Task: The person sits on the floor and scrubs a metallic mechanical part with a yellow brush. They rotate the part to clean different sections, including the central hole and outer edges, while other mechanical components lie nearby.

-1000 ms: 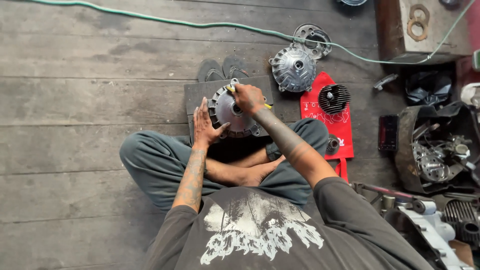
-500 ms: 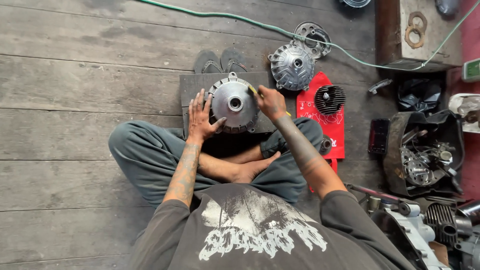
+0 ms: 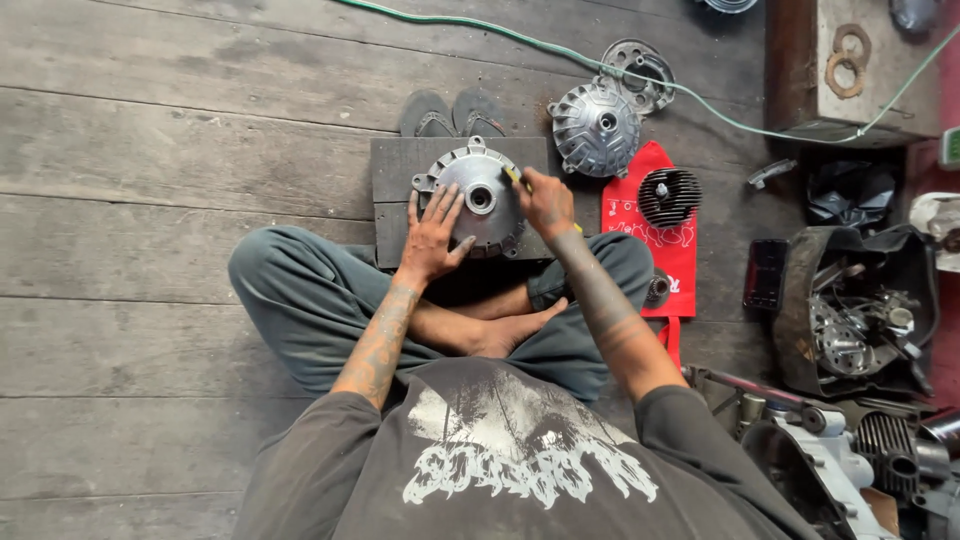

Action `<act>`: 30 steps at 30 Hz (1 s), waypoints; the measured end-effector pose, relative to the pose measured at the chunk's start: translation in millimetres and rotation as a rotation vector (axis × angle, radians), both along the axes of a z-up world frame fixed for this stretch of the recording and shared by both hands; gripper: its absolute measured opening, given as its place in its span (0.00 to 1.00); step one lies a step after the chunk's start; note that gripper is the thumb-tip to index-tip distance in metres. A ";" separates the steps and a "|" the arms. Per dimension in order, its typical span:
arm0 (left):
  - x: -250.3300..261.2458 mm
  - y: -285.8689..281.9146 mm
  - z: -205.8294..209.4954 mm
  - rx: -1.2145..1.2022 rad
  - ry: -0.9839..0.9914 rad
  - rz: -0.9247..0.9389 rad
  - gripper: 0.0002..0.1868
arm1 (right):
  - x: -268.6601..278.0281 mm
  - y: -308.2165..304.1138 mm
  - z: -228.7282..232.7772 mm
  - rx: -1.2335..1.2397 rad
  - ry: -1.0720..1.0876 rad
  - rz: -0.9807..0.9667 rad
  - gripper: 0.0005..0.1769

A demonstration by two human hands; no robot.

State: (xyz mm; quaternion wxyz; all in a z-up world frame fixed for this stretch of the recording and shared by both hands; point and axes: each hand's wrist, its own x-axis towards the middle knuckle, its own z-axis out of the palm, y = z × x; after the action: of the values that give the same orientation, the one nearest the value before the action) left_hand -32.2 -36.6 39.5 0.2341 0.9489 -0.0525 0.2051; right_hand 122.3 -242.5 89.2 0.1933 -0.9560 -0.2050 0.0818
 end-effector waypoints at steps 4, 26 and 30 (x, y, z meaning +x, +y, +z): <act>-25.5 -4.5 4.3 -0.010 0.056 0.017 0.42 | 24.6 38.1 -5.9 -0.067 0.011 0.035 0.13; -30.6 8.7 -3.8 -0.312 0.027 0.259 0.35 | -53.5 -45.3 -13.9 0.033 -0.344 0.360 0.05; -31.4 7.7 -7.4 -0.337 0.047 0.282 0.35 | -14.8 -45.9 -25.6 -0.016 -0.398 0.277 0.08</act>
State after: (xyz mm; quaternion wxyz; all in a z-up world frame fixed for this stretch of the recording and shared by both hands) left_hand -63.6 -28.9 32.2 0.3593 0.8989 0.1212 0.2196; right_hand 107.4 -288.3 63.6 0.1285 -0.9175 -0.3676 -0.0809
